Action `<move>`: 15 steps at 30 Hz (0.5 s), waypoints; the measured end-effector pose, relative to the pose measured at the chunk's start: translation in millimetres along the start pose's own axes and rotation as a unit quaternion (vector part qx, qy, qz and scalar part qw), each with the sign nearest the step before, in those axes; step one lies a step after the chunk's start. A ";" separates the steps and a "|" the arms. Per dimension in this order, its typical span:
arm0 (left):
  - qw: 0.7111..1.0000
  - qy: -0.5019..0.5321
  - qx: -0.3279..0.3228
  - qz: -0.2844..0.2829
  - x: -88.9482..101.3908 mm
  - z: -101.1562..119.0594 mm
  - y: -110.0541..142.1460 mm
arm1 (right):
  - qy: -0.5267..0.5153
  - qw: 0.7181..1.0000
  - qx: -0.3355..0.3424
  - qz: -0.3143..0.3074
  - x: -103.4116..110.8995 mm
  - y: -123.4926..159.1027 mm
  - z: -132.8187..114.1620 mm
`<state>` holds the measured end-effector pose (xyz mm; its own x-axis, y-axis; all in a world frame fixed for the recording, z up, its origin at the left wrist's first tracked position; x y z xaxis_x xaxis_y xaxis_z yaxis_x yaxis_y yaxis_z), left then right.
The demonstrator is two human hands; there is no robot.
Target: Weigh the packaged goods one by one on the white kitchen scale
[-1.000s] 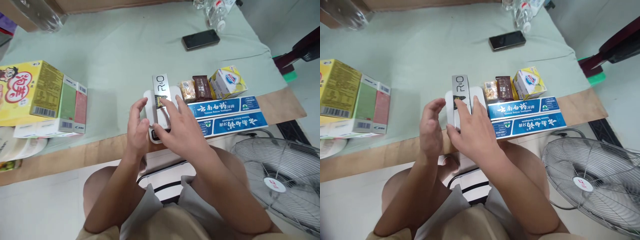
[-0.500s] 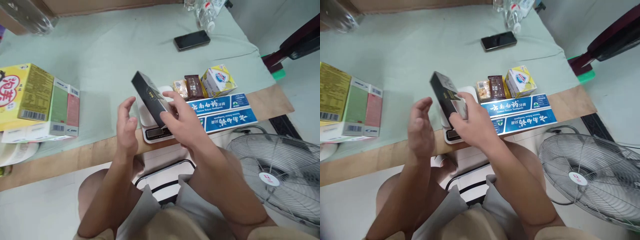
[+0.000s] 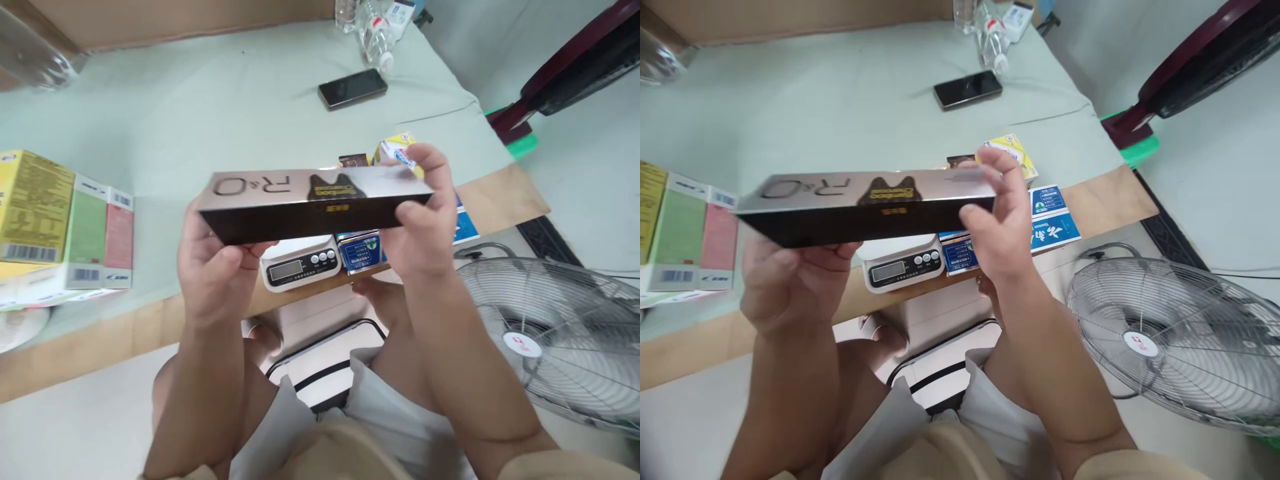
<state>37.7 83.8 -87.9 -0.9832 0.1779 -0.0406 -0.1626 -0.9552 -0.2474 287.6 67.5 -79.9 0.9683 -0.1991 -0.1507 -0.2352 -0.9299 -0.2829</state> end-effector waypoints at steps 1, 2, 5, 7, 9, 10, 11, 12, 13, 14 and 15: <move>1.000 -0.008 0.005 -0.018 -6.3 0.4 1.3 | 0.007 1.000 0.002 0.016 7.9 -0.9 -2.7; 0.999 -0.018 0.007 -0.034 -14.1 0.3 3.0 | 0.016 0.999 0.004 0.027 16.1 -1.5 -5.3; 0.994 -0.061 -0.002 -0.088 -43.9 -3.1 10.1 | 0.054 0.997 0.023 0.044 41.2 -1.9 -9.8; 0.988 -0.092 -0.020 -0.125 -63.6 -6.3 14.7 | 0.081 0.994 0.054 0.054 57.2 -1.2 -8.5; 0.981 -0.126 -0.040 -0.145 -78.0 -8.4 16.9 | 0.093 0.989 0.098 0.065 72.2 0.0 -4.6; 0.977 -0.149 -0.049 -0.146 -82.7 -8.7 16.5 | 0.095 0.986 0.118 0.069 79.2 0.7 -2.2; 0.972 -0.177 -0.056 -0.143 -85.9 -8.6 15.2 | 0.097 0.984 0.132 0.074 85.9 1.5 0.3; 0.966 -0.209 -0.063 -0.138 -88.0 -8.3 13.1 | 0.102 0.982 0.139 0.076 92.3 2.2 2.6; 0.958 -0.243 -0.069 -0.135 -89.4 -7.7 10.5 | 0.111 0.981 0.141 0.074 98.3 2.8 4.8; 0.950 -0.274 -0.075 -0.133 -90.5 -7.1 7.6 | 0.126 0.980 0.140 0.069 103.8 3.3 6.6; 0.941 -0.300 -0.080 -0.133 -91.6 -6.6 4.7 | 0.144 0.978 0.139 0.062 108.7 3.8 8.1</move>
<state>127.5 64.6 -91.7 -0.7871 0.1936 0.5857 -0.4417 -0.8396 -0.3162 391.2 44.8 -105.1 0.9051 -0.4207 0.0615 -0.3272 -0.7816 -0.5311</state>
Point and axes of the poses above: each hand's wrist, its own y-axis away from the middle knuckle, its own x-axis out of the back of the hand, z = x × y, the point moved 1 cm from there along -y, towards the middle knuckle, and after that the axes turned 8 degrees about -y, right-handed, at the moved point
